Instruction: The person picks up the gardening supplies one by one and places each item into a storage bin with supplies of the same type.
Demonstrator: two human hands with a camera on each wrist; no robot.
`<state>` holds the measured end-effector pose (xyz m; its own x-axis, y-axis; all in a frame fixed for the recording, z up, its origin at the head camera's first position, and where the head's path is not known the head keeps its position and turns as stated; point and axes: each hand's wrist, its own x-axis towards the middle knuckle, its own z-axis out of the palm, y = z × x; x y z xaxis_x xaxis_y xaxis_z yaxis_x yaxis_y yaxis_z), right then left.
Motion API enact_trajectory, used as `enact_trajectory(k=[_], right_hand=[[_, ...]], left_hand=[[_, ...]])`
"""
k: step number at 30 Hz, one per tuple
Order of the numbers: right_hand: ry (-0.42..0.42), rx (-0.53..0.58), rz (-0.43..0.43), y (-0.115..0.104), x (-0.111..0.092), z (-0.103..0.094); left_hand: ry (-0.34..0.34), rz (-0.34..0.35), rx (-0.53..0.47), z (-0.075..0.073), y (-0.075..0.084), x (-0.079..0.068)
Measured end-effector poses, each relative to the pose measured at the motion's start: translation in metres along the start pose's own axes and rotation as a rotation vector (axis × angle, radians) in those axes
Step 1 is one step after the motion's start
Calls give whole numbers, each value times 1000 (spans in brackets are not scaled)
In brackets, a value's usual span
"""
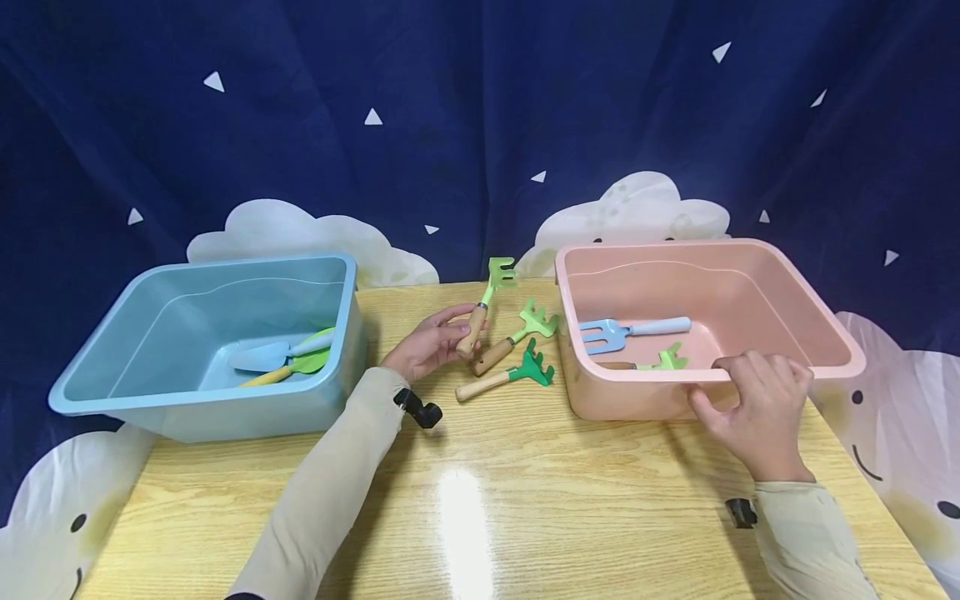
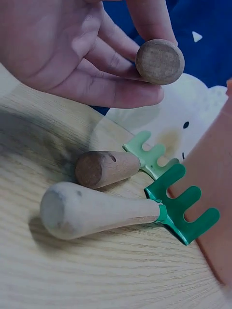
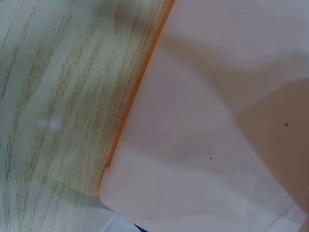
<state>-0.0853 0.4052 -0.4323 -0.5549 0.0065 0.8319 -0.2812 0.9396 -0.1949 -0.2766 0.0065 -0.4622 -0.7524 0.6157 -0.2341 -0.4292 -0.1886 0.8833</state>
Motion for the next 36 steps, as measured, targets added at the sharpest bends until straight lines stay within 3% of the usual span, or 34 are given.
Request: enact_trajectory(k=[14,20,25,32,36], right_hand=[[6,4,-7,0,0,3],[-7,1,-8,-1,0,3],[-19,-2,-6,-1,0,4],[-3,13,-8,0,-1,4],[12,12,-5,1,-1,1]], left_hand=[[-134,73,-155,6,4,-5],[-133,103,-76,11,13,-9],[-122,136,-26,24,27,-11],[-114,203,87,53,57,-5],[-107,203,160,75,74,3]])
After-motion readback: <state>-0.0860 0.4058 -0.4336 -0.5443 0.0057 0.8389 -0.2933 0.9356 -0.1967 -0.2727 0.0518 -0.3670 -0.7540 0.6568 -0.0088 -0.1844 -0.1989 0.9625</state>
